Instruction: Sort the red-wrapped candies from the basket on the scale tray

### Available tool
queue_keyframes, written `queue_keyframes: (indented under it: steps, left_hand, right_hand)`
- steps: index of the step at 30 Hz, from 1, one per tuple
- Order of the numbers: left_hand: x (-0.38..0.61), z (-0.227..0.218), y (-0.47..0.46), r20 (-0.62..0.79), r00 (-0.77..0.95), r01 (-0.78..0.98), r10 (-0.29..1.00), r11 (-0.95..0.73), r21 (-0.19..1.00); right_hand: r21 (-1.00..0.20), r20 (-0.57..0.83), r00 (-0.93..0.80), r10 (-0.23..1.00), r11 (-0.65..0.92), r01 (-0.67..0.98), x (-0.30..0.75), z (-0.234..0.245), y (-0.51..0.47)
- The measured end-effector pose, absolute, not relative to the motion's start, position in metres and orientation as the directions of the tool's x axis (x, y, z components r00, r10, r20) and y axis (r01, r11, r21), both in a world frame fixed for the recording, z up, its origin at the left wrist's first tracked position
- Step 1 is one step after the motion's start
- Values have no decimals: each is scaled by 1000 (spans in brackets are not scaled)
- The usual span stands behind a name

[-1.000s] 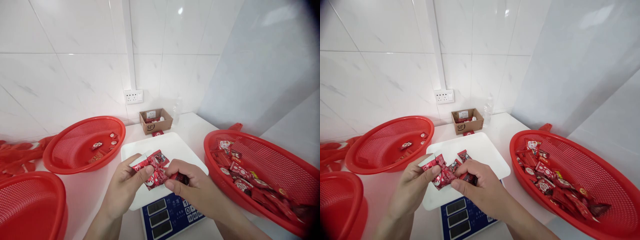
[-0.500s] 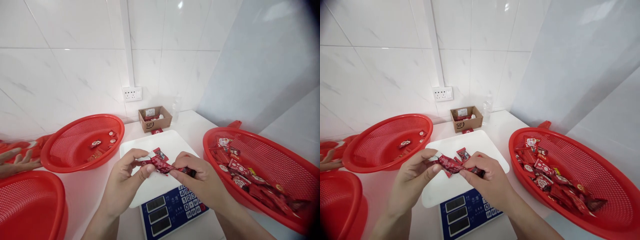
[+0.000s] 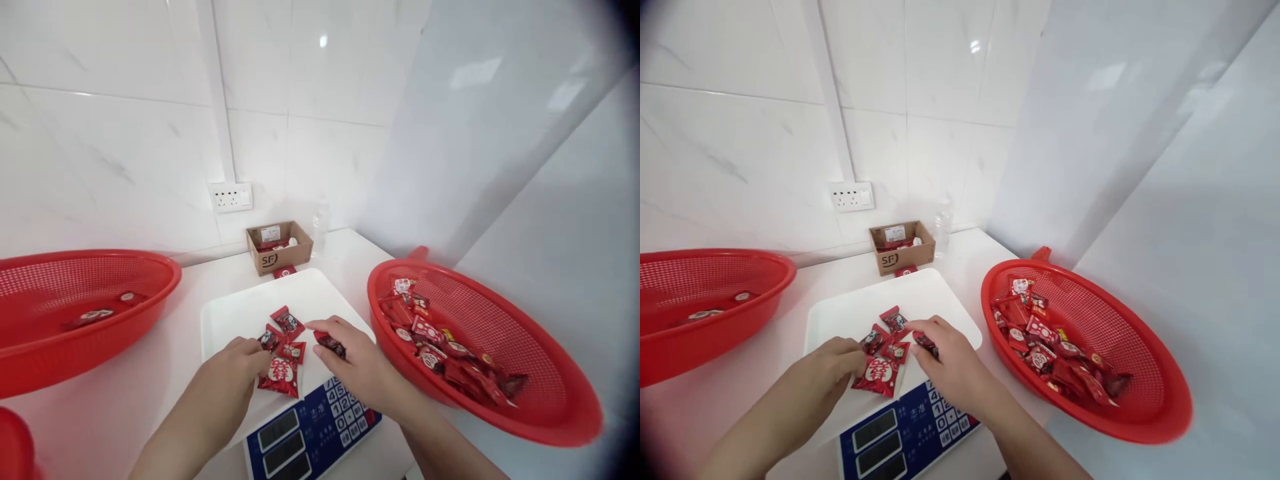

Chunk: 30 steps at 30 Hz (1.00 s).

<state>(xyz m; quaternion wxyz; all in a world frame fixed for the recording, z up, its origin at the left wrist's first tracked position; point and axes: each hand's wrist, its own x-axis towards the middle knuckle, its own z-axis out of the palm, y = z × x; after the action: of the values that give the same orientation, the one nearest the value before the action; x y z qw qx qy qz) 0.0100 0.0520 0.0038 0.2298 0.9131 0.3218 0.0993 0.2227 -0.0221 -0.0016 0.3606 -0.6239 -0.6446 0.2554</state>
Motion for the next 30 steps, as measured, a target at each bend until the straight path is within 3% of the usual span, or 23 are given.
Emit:
queue_keyframes:
  steps: [3,10,14,20,30]
  left_hand:
    - [13,6,53,36,748,590,662,-690,419]
    - [12,7,49,60,772,521,633,-683,512]
    - [15,0,54,91,773,526,628,-714,463]
    - [16,-4,61,209,694,609,688,-717,339]
    - [15,-7,57,117,715,600,689,-691,403]
  right_hand:
    - [-812,153,23,988,113,573,227,-5,-23]
    - [-922,83,128,988,28,386,227,-12,-17]
    - [-959,64,96,993,35,281,227,-15,-15]
    - [-911,145,159,977,69,407,227,-17,-13]
    - [-745,277,90,957,155,648,226,-17,-4]
